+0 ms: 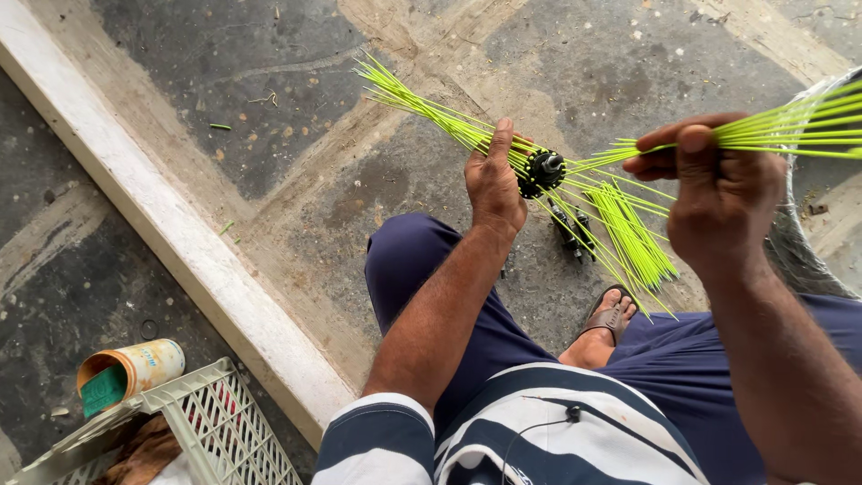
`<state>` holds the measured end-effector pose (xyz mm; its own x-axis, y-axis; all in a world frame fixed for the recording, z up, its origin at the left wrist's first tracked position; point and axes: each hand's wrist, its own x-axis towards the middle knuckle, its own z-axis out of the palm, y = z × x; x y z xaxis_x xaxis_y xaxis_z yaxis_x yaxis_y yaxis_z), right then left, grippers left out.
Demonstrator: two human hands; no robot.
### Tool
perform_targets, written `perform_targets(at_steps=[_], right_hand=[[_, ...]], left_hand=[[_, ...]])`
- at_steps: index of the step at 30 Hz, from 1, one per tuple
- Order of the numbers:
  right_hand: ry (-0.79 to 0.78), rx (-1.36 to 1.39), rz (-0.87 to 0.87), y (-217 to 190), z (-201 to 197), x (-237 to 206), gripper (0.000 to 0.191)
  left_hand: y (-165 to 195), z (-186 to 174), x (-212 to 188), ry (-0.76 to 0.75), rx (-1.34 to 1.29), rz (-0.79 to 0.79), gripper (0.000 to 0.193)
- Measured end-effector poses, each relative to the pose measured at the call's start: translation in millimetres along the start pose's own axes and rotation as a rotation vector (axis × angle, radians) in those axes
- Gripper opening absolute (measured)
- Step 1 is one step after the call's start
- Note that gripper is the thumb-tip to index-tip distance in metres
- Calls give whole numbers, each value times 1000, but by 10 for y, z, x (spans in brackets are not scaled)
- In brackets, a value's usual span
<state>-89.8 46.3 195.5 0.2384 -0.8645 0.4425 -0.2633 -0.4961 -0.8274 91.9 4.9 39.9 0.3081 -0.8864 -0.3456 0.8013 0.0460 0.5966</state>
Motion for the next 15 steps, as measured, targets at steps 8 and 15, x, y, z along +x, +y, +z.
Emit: perform_targets(at_steps=[8, 15], right_hand=[[-291, -622, -64, -118, 162, 317, 18], [-6, -6, -22, -8, 72, 154, 34]], left_hand=[[-40, 5, 19, -47, -38, -79, 21], [30, -55, 112, -71, -113, -104, 24]])
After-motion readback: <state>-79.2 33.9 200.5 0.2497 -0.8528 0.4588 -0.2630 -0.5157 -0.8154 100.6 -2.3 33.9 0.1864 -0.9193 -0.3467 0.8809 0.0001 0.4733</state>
